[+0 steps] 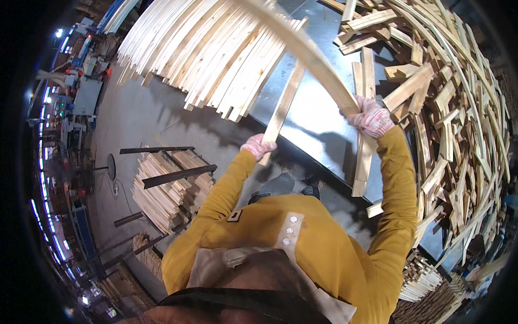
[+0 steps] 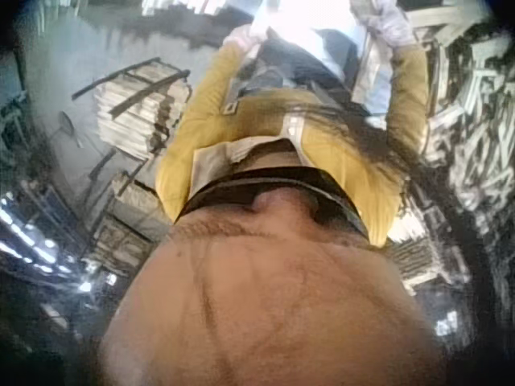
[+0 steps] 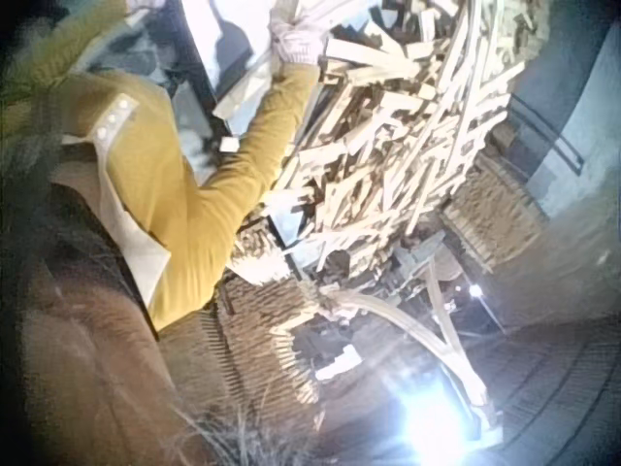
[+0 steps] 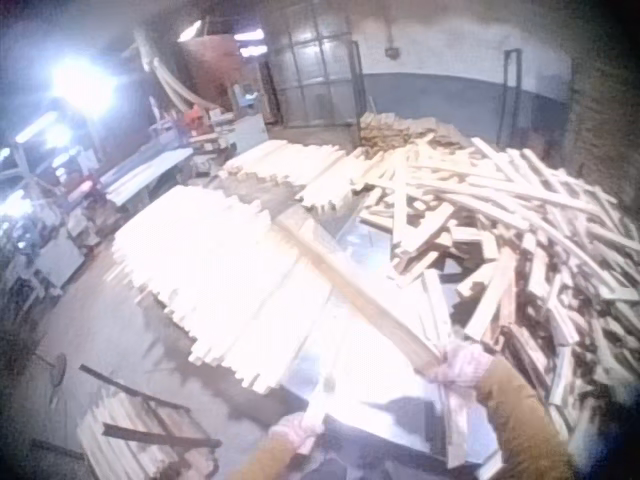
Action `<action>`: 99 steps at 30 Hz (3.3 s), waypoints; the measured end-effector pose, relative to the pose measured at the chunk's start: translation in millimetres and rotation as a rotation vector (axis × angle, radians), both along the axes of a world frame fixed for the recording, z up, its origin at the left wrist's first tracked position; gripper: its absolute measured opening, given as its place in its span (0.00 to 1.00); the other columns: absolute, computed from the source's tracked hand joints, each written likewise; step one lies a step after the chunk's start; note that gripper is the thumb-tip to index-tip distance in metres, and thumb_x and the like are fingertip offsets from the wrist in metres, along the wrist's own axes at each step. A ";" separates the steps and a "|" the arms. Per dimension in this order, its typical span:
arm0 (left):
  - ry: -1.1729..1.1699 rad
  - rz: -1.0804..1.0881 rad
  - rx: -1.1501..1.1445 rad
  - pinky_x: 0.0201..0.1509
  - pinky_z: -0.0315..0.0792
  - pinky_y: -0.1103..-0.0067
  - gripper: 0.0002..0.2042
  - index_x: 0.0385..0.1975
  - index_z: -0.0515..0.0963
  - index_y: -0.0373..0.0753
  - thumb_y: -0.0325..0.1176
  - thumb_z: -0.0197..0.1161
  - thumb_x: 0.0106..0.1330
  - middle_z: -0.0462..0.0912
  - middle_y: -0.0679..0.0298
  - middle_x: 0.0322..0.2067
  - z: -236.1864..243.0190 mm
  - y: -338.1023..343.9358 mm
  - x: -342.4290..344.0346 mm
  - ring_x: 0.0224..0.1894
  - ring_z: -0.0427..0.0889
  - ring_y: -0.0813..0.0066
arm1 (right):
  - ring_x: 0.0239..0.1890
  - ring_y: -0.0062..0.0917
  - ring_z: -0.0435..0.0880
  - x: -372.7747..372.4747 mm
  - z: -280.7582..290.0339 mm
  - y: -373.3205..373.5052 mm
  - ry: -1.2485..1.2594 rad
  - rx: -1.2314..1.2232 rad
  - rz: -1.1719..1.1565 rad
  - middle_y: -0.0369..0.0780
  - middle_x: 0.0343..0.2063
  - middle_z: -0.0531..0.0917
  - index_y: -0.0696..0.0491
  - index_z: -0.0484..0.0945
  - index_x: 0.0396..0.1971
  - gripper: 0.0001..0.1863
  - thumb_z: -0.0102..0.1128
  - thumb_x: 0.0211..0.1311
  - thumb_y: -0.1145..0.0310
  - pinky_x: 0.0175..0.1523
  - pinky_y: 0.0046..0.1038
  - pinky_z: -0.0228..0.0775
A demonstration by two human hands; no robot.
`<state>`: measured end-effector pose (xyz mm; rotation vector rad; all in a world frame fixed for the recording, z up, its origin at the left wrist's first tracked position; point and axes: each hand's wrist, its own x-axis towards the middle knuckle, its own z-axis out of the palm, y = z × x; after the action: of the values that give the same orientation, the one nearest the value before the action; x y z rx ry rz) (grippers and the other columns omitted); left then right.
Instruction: The person picks up wooden planks from a disorganized pile on a metal table and places them into a neat stack. They handle the planks one by one or in small groups, repeatedly moving them from the right side of the table to the left side.
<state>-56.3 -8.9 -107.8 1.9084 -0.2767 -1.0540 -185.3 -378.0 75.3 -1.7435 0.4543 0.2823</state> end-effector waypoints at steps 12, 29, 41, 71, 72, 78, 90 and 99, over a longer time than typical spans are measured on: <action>-0.217 -0.260 0.326 0.58 0.71 0.69 0.22 0.54 0.75 0.39 0.49 0.59 0.70 0.82 0.53 0.49 32.9 42.9 35.2 0.51 0.80 0.57 | 0.59 0.23 0.76 146.8 -105.4 90.0 0.224 -1.404 0.792 0.33 0.45 0.85 0.41 0.85 0.44 0.15 0.49 0.66 0.65 0.77 0.42 0.38; -0.294 0.137 0.065 0.54 0.73 0.66 0.30 0.51 0.74 0.35 0.52 0.68 0.56 0.81 0.48 0.43 47.8 100.5 -68.4 0.48 0.80 0.49 | 0.54 0.46 0.79 -131.7 -292.4 -45.8 0.285 -1.257 -0.051 0.53 0.53 0.79 0.56 0.55 0.70 0.48 0.62 0.59 0.42 0.65 0.41 0.67; -0.318 1.553 0.854 0.60 0.71 0.63 0.33 0.59 0.71 0.37 0.53 0.68 0.59 0.78 0.44 0.53 30.5 451.9 -101.6 0.57 0.77 0.48 | 0.49 0.34 0.78 -30.2 -217.8 122.7 0.257 -0.492 -0.389 0.48 0.52 0.79 0.66 0.69 0.58 0.32 0.63 0.65 0.56 0.57 0.36 0.72; 0.715 0.477 -0.730 0.47 0.76 0.78 0.24 0.67 0.62 0.36 0.35 0.54 0.74 0.77 0.59 0.50 8.2 219.9 -71.3 0.46 0.78 0.74 | 0.33 0.42 0.82 11.8 -129.5 260.3 -0.322 1.077 -0.717 0.49 0.31 0.82 0.64 0.75 0.40 0.21 0.68 0.56 0.63 0.45 0.42 0.79; 0.576 0.329 -0.593 0.47 0.77 0.76 0.24 0.67 0.63 0.38 0.39 0.55 0.74 0.77 0.60 0.50 64.5 163.1 -68.2 0.48 0.79 0.73 | 0.32 0.42 0.82 -3.7 -133.3 263.7 -0.256 1.111 -0.728 0.48 0.30 0.83 0.63 0.76 0.39 0.21 0.71 0.53 0.63 0.44 0.40 0.79; 1.034 0.358 -0.467 0.67 0.70 0.69 0.21 0.62 0.69 0.39 0.41 0.58 0.73 0.77 0.61 0.57 86.9 4.8 -118.0 0.61 0.75 0.68 | 0.54 0.33 0.78 -87.7 -160.7 266.5 -0.219 0.188 -0.605 0.46 0.51 0.79 0.58 0.68 0.61 0.33 0.57 0.67 0.47 0.62 0.33 0.68; -0.487 -0.275 0.567 0.66 0.67 0.70 0.43 0.69 0.56 0.35 0.51 0.68 0.58 0.73 0.45 0.59 115.4 -81.2 -30.3 0.64 0.72 0.51 | 0.67 0.46 0.66 -91.4 -138.3 163.5 0.097 -0.446 -0.404 0.53 0.64 0.69 0.56 0.62 0.69 0.36 0.52 0.67 0.50 0.71 0.38 0.56; -0.468 -0.191 0.610 0.67 0.67 0.71 0.45 0.71 0.54 0.38 0.47 0.70 0.58 0.72 0.49 0.62 86.0 -89.9 -19.3 0.64 0.72 0.54 | 0.61 0.41 0.75 -142.4 -167.5 150.0 0.121 -0.304 -0.486 0.51 0.58 0.75 0.56 0.70 0.63 0.27 0.55 0.68 0.58 0.66 0.35 0.65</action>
<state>-75.6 -98.8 -21.8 2.7269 -0.4438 -0.8552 -327.7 -228.0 -92.2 -1.8484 1.0308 -0.0333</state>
